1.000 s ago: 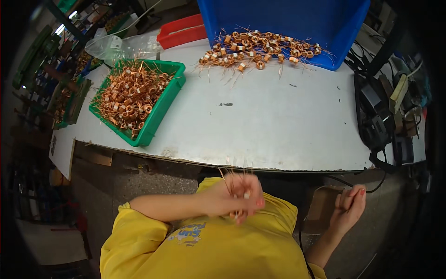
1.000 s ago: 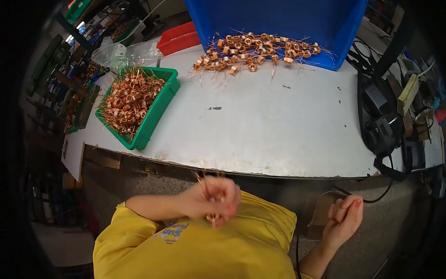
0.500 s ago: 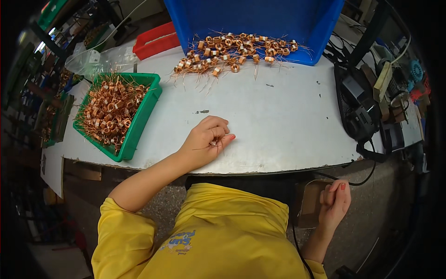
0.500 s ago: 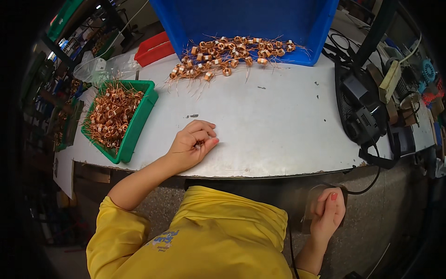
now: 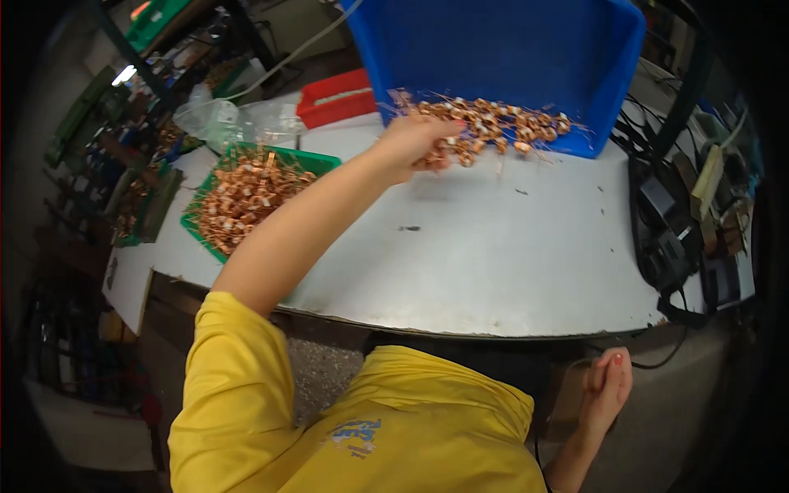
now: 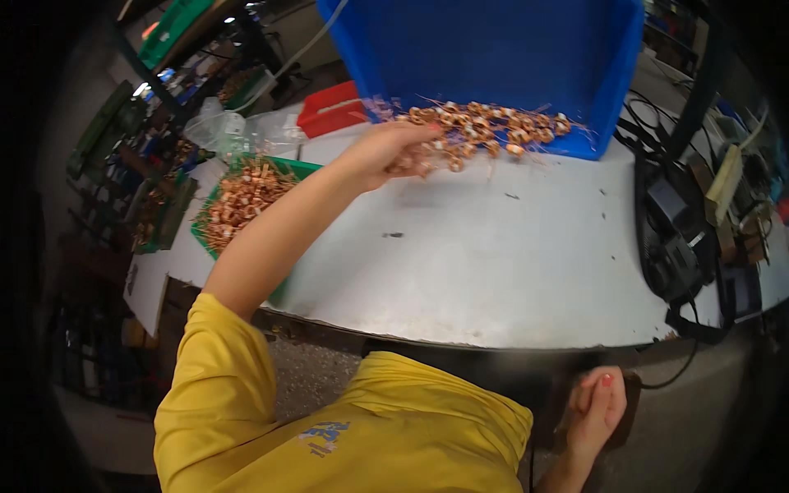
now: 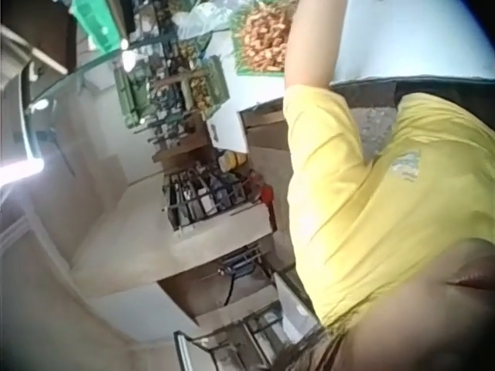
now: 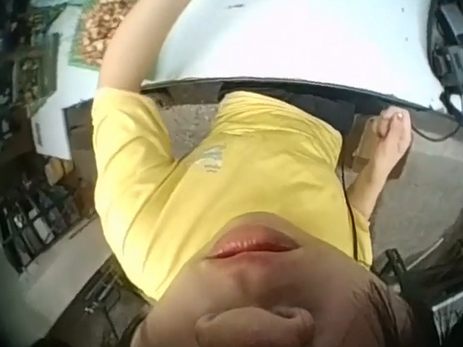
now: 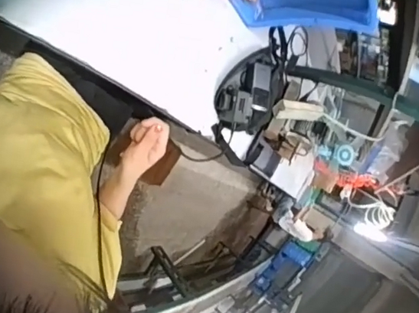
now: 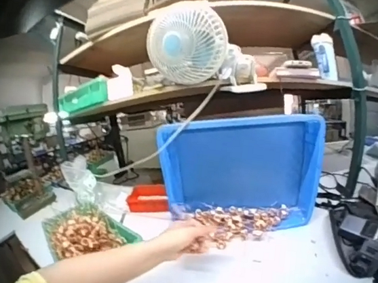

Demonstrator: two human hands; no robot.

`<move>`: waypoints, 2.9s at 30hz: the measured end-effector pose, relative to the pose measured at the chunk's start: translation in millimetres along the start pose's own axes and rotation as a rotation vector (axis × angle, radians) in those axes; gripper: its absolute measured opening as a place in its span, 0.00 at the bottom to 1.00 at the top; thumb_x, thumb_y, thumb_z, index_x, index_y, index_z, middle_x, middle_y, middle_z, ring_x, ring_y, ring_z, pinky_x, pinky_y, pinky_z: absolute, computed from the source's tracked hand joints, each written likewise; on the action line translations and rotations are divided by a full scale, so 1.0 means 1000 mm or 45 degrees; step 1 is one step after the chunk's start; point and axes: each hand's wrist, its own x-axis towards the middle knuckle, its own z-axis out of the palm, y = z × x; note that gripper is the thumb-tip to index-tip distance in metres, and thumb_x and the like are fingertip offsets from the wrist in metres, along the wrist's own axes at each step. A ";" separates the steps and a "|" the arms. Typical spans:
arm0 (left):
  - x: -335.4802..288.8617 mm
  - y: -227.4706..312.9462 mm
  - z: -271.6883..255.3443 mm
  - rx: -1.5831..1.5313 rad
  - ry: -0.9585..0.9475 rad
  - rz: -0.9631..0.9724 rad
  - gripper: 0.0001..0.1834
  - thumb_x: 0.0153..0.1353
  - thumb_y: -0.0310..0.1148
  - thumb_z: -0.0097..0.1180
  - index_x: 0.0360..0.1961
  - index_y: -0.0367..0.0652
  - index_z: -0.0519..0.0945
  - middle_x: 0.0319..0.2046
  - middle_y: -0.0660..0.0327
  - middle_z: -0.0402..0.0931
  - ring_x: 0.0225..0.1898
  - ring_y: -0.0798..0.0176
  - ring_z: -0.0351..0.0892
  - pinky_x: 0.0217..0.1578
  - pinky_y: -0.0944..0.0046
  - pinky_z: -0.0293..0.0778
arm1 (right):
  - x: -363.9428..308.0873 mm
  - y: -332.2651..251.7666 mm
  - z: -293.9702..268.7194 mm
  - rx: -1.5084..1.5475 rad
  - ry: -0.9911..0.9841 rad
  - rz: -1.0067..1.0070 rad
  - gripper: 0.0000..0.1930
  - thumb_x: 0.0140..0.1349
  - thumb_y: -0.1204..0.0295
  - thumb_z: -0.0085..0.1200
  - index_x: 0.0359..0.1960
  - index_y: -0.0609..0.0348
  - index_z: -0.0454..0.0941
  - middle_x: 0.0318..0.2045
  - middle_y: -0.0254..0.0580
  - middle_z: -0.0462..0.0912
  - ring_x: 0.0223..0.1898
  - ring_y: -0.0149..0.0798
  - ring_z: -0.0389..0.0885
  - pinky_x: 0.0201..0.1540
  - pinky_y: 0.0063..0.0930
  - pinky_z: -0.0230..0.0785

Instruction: Manually assembling and inspecting small copper components at a workbench.

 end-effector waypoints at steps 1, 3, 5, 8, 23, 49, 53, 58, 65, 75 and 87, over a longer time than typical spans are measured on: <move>0.006 0.002 0.004 0.257 0.029 0.013 0.12 0.55 0.36 0.55 0.21 0.38 0.73 0.12 0.63 0.66 0.13 0.71 0.68 0.17 0.76 0.66 | -0.001 0.000 -0.001 -0.010 0.043 0.016 0.12 0.66 0.66 0.35 0.25 0.55 0.64 0.11 0.21 0.52 0.13 0.17 0.43 0.15 0.13 0.38; 0.019 0.001 0.000 0.730 0.041 0.190 0.12 0.55 0.37 0.55 0.22 0.39 0.75 0.14 0.61 0.69 0.12 0.70 0.68 0.18 0.73 0.68 | -0.005 0.001 -0.012 0.021 0.064 0.080 0.10 0.63 0.69 0.37 0.25 0.57 0.66 0.12 0.24 0.58 0.14 0.19 0.49 0.16 0.14 0.42; 0.039 -0.006 -0.001 1.590 0.082 0.751 0.08 0.51 0.34 0.56 0.24 0.40 0.79 0.20 0.56 0.75 0.20 0.65 0.73 0.21 0.64 0.71 | -0.006 0.006 -0.016 -0.002 0.044 0.076 0.11 0.65 0.68 0.36 0.25 0.56 0.65 0.11 0.23 0.55 0.13 0.17 0.47 0.15 0.13 0.40; 0.045 -0.012 -0.005 2.089 0.041 0.949 0.06 0.49 0.31 0.56 0.26 0.40 0.80 0.23 0.54 0.76 0.24 0.61 0.75 0.24 0.60 0.72 | -0.001 0.010 -0.017 -0.086 0.026 0.085 0.12 0.66 0.66 0.35 0.26 0.55 0.65 0.11 0.21 0.53 0.12 0.16 0.44 0.15 0.12 0.38; 0.044 -0.027 0.007 2.527 0.027 0.871 0.07 0.42 0.25 0.58 0.26 0.38 0.80 0.26 0.53 0.76 0.26 0.56 0.75 0.26 0.60 0.72 | 0.001 0.015 -0.019 -0.345 -0.057 0.134 0.11 0.66 0.67 0.36 0.26 0.55 0.66 0.11 0.21 0.53 0.12 0.16 0.44 0.14 0.12 0.37; -0.169 -0.118 0.057 -1.500 -0.874 -0.409 0.15 0.54 0.24 0.53 0.43 0.45 0.67 0.38 0.53 0.71 0.28 0.67 0.68 0.22 0.76 0.64 | -0.011 0.000 0.065 -0.083 -0.309 0.203 0.15 0.48 0.84 0.49 0.38 0.59 0.65 0.28 0.33 0.68 0.26 0.24 0.60 0.29 0.13 0.56; -0.169 -0.127 0.067 -1.519 -0.955 -0.514 0.13 0.56 0.21 0.49 0.43 0.42 0.69 0.35 0.49 0.70 0.28 0.63 0.70 0.24 0.75 0.67 | 0.007 0.017 0.061 -0.137 -0.604 -0.051 0.39 0.36 0.87 0.60 0.53 0.59 0.56 0.46 0.44 0.68 0.38 0.31 0.67 0.39 0.19 0.62; -0.172 -0.134 0.074 -1.351 -0.934 -0.506 0.18 0.49 0.27 0.58 0.40 0.30 0.70 0.31 0.51 0.73 0.22 0.68 0.71 0.19 0.78 0.67 | 0.002 0.021 0.057 -0.075 -0.633 -0.095 0.44 0.31 0.87 0.63 0.55 0.60 0.55 0.47 0.49 0.70 0.43 0.36 0.70 0.42 0.22 0.63; -0.173 -0.142 0.072 -1.196 -0.992 -0.631 0.24 0.46 0.27 0.61 0.42 0.27 0.68 0.31 0.51 0.76 0.19 0.69 0.71 0.19 0.76 0.69 | 0.000 0.025 0.051 0.113 -0.619 -0.069 0.43 0.34 0.84 0.64 0.56 0.59 0.55 0.45 0.43 0.74 0.39 0.30 0.71 0.43 0.19 0.59; -0.169 -0.153 0.073 -1.258 -0.991 -0.674 0.25 0.44 0.26 0.62 0.43 0.27 0.68 0.31 0.51 0.77 0.21 0.67 0.73 0.23 0.75 0.70 | -0.007 0.029 0.055 0.131 -0.480 -0.073 0.43 0.34 0.84 0.64 0.56 0.58 0.54 0.43 0.41 0.76 0.37 0.28 0.71 0.42 0.17 0.59; -0.172 -0.155 0.072 -1.186 -1.009 -0.636 0.14 0.44 0.17 0.58 0.35 0.31 0.75 0.30 0.52 0.77 0.24 0.65 0.75 0.27 0.73 0.72 | -0.011 0.035 0.048 0.129 -0.374 -0.404 0.44 0.33 0.85 0.64 0.56 0.67 0.52 0.33 0.47 0.78 0.34 0.31 0.69 0.40 0.18 0.61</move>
